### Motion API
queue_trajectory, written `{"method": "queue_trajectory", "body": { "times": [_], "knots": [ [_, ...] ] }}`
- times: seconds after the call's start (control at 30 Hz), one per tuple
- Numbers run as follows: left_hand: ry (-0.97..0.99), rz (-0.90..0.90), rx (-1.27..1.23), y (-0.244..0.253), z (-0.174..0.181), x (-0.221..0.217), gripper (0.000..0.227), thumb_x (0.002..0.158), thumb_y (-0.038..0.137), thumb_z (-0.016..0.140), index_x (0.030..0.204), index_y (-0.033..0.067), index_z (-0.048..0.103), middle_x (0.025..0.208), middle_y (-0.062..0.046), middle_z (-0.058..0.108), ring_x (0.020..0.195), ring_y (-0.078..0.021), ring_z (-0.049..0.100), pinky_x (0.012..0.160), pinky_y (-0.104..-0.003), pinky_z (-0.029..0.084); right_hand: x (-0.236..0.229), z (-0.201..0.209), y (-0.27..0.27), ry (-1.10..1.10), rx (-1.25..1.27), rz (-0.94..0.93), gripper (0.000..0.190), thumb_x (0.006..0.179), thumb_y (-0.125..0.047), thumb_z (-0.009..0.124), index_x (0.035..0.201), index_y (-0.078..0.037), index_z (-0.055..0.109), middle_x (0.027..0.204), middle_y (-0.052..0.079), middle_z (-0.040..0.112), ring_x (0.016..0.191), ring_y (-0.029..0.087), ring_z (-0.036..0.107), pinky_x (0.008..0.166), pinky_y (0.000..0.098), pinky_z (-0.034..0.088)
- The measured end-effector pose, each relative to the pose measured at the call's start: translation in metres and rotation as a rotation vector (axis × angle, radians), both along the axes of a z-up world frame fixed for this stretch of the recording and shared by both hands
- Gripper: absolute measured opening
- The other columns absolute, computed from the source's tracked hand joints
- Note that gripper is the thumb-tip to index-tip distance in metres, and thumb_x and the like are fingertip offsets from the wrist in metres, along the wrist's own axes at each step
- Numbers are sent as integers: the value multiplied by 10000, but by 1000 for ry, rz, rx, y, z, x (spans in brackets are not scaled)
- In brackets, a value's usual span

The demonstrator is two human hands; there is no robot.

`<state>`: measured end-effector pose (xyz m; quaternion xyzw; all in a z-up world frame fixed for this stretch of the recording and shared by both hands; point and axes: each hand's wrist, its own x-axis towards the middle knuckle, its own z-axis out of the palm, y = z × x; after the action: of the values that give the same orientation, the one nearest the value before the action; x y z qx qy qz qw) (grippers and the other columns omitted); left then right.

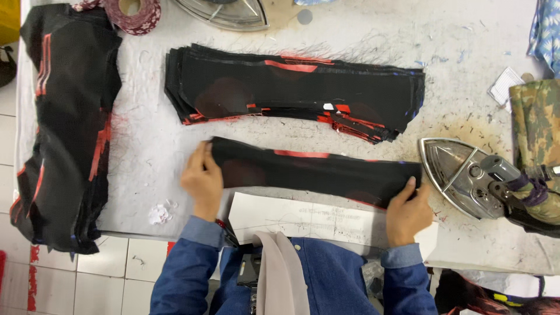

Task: The person irons a piece of black fabric with red patterns on a white table using a steam iron. They place a paper pattern on the fabric, smooth it with the iron, and then remove the pattern to continue ironing the fabric.

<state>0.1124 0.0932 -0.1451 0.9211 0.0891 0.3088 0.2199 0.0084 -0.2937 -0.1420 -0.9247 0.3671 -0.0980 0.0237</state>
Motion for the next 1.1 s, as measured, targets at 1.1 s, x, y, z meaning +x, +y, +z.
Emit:
{"method": "queue_trajectory", "body": {
  "times": [1.1],
  "knots": [
    [242,-237,306,28,19,-29,203,783,464,691,926,323,656,923,77,573,900,-204,565,764,-360,407,2,24,56,-123,-22,592,211,825,-194,694,1011,-138,611,970,99,528,879,322,555,758,415,405]
  ]
}}
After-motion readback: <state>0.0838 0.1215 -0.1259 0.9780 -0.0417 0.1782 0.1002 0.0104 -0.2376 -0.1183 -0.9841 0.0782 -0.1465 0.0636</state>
